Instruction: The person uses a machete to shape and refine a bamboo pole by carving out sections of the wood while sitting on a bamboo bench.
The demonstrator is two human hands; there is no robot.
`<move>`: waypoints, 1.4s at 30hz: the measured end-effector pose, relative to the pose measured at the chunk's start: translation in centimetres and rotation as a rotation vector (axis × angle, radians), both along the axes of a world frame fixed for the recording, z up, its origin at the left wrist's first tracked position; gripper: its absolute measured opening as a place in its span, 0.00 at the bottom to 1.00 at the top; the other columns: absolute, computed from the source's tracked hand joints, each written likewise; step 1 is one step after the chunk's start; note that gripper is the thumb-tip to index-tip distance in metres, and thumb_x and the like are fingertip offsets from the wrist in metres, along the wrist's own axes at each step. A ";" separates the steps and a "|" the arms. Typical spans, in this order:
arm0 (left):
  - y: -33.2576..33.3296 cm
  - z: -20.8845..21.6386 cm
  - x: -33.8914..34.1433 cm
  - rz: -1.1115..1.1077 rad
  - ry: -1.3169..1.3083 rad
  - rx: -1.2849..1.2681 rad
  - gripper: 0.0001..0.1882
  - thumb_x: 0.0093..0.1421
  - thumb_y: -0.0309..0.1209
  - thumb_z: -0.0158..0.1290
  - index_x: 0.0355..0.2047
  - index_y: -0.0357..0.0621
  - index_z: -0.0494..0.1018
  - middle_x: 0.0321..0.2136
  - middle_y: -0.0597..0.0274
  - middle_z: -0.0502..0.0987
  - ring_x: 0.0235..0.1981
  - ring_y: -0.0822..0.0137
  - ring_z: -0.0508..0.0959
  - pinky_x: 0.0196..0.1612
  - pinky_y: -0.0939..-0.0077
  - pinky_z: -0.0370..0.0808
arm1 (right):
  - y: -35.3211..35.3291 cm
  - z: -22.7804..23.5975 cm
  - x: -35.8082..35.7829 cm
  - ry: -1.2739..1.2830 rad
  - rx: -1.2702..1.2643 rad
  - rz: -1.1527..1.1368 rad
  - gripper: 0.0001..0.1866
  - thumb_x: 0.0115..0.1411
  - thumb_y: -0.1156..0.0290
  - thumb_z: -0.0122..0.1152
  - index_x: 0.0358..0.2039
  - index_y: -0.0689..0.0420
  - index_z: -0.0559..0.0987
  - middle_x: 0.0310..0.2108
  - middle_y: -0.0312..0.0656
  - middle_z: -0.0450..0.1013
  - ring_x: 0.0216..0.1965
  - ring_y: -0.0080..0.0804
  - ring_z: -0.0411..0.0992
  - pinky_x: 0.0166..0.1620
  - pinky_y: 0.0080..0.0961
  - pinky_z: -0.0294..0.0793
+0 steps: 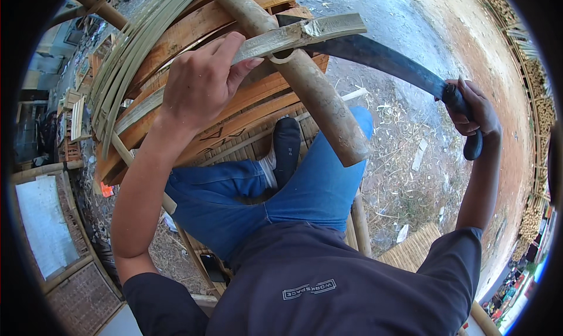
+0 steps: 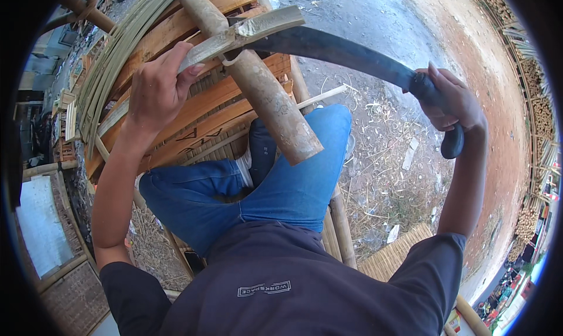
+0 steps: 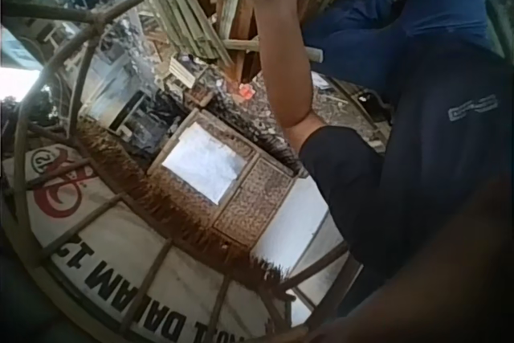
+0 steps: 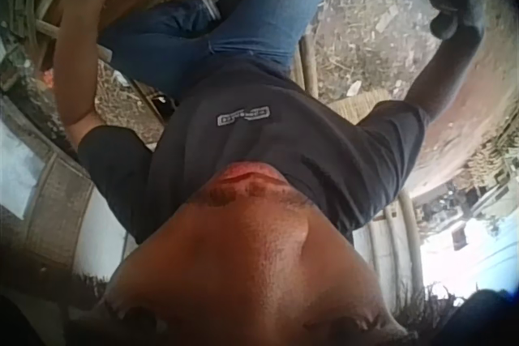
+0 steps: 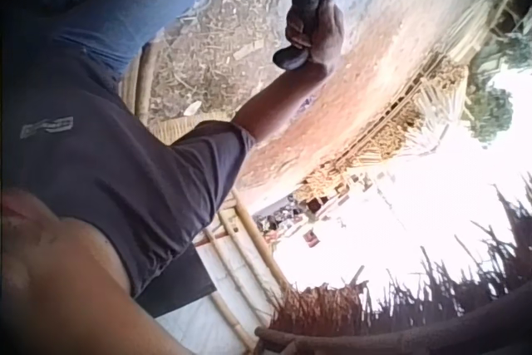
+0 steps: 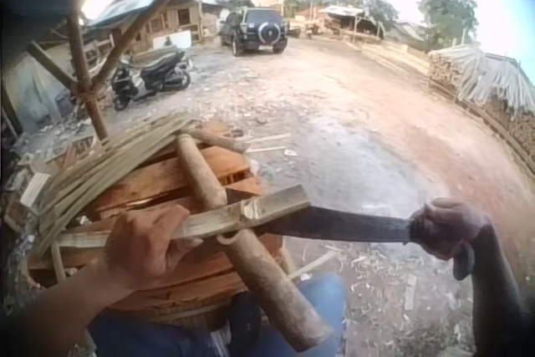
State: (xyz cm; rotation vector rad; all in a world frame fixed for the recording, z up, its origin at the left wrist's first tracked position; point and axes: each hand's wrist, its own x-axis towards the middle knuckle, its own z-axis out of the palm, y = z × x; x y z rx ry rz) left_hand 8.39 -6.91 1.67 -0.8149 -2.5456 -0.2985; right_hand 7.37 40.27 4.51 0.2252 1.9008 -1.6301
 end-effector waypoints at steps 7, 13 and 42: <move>0.0 0.3 0.1 0.015 -0.016 -0.020 0.23 0.68 0.49 0.50 0.41 0.37 0.72 0.25 0.52 0.80 0.25 0.50 0.82 0.25 0.60 0.78 | -0.2 0.5 0.1 0.032 -0.096 0.054 0.27 0.75 0.52 0.36 0.42 0.62 0.78 0.15 0.28 0.62 0.10 0.11 0.52 0.11 0.14 0.51; -0.2 0.5 0.2 0.022 -0.036 -0.031 0.23 0.68 0.48 0.50 0.42 0.35 0.72 0.25 0.51 0.80 0.25 0.50 0.82 0.26 0.60 0.78 | -0.6 1.0 0.0 -0.125 -0.305 0.003 0.28 0.75 0.53 0.36 0.42 0.64 0.78 0.15 0.32 0.65 0.10 0.12 0.58 0.11 0.12 0.58; -0.1 0.2 0.4 -0.009 0.024 -0.016 0.22 0.67 0.47 0.51 0.40 0.37 0.73 0.25 0.52 0.79 0.25 0.51 0.81 0.25 0.61 0.78 | -0.3 -3.0 -2.9 -0.306 -0.493 -0.048 0.28 0.75 0.49 0.36 0.50 0.65 0.69 0.11 0.30 0.58 0.05 0.10 0.52 0.05 0.08 0.51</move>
